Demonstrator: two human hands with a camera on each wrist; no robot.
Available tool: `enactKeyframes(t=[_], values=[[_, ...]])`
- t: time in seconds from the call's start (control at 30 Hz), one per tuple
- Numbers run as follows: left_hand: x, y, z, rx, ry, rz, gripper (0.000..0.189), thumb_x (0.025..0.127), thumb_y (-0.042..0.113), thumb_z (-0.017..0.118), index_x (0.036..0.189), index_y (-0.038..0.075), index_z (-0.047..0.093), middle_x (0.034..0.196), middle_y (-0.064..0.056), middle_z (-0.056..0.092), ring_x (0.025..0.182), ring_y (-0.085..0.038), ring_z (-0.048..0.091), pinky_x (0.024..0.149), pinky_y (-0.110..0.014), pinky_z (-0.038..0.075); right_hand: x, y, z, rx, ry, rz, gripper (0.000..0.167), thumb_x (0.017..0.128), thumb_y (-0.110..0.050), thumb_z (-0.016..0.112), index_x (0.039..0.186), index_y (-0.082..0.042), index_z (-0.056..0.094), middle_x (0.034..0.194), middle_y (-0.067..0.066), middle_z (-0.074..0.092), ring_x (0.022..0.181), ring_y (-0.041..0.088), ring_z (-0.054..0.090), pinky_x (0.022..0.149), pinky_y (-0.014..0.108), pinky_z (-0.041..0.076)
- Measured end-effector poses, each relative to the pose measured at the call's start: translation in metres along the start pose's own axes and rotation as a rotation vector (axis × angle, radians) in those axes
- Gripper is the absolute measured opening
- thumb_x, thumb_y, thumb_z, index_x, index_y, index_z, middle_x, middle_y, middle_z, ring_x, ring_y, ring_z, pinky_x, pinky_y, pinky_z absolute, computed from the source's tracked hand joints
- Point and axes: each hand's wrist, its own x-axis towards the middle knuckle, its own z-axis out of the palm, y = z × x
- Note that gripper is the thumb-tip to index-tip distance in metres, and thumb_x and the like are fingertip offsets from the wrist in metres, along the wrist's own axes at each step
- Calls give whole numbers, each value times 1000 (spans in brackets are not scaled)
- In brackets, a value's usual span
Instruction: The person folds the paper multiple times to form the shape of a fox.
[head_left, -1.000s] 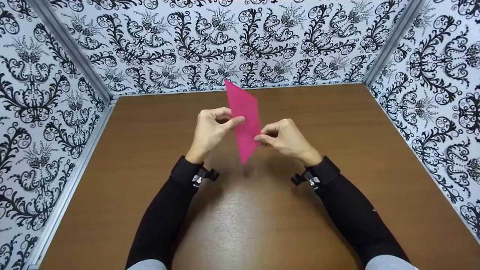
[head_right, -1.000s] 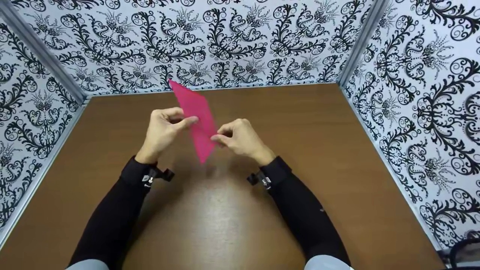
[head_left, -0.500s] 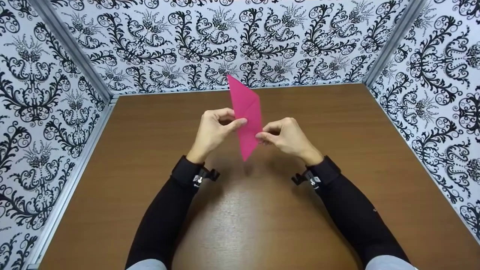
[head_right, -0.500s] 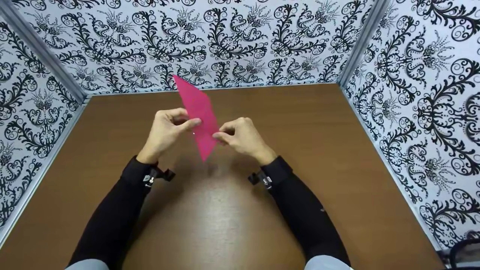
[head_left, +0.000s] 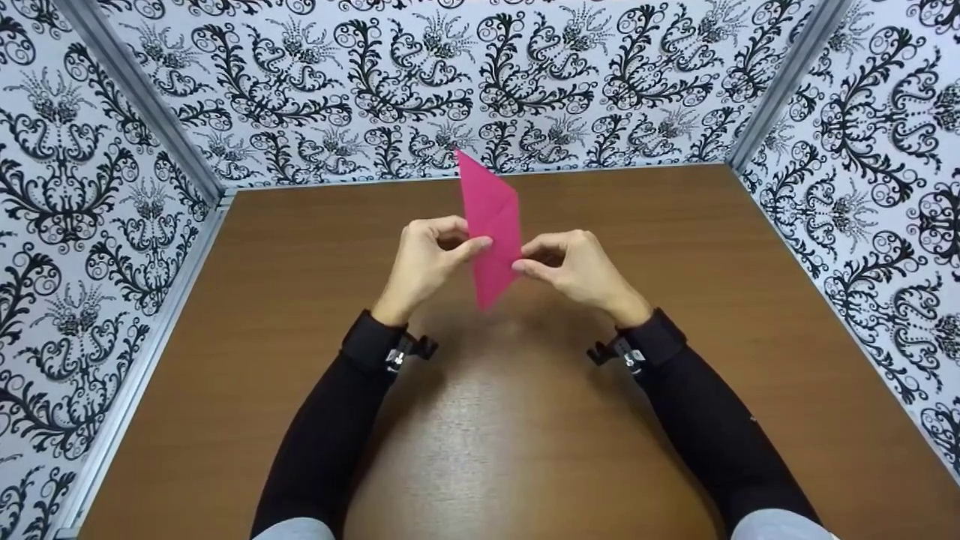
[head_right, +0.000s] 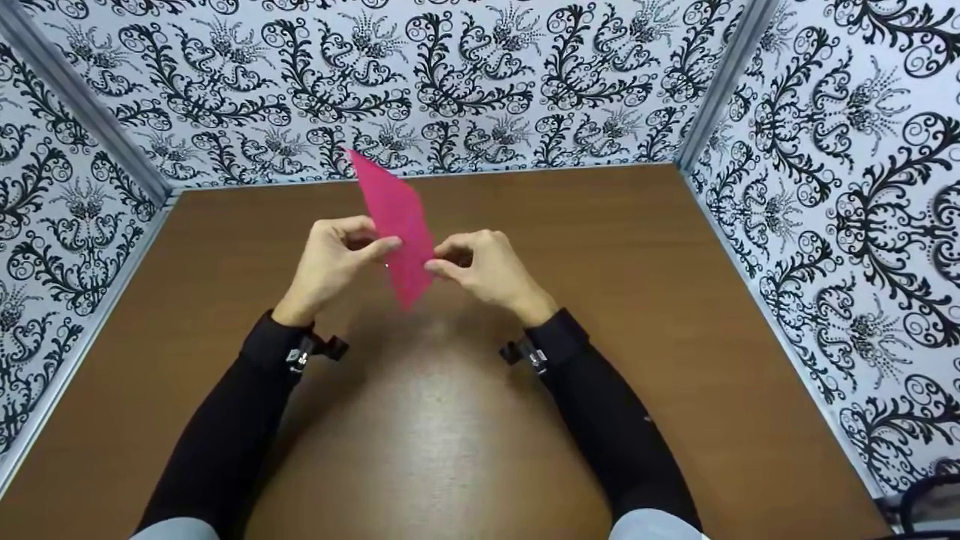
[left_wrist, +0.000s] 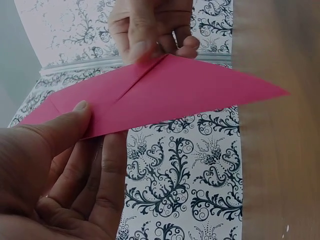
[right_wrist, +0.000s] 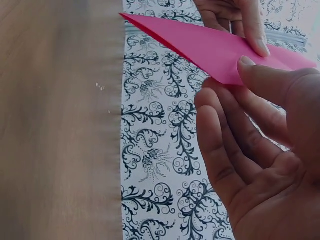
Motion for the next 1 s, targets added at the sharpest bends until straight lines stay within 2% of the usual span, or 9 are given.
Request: enactKeyframes(t=[0.1,0.2,0.47,0.73,1.0], values=[[0,-1,0,28,-4,4,13,101,20,94,110,10,92,104,-9,91,91,-24,85,79,-20,64,0,-1,-3,18,16,3,23,105,-28,91,124,-14,90,110,3,90,94,19,84,85,25,69],[-1,0,0,61,-17,5,12,103,21,93,109,11,92,102,-7,91,89,-19,84,79,-21,64,1,-1,-6,30,45,-4,27,104,-28,91,128,-14,88,113,4,90,98,20,83,88,27,70],[-2,3,0,164,-72,-9,12,105,24,90,110,13,92,102,-4,91,87,-16,82,83,-34,68,1,-2,-11,86,116,-23,31,105,-24,90,132,-9,85,117,8,89,101,19,82,90,28,70],[-2,1,2,278,-128,-1,15,106,25,88,110,12,92,101,-6,90,82,-20,79,72,-21,60,1,-1,-15,137,167,-44,34,105,-18,89,136,-7,82,123,9,87,106,18,82,95,32,71],[-3,-1,3,391,-242,-38,17,106,27,89,111,11,93,96,-5,88,82,-19,75,74,-24,56,3,2,-15,126,199,-43,39,105,-19,89,142,-9,80,121,11,84,100,17,81,88,24,67]])
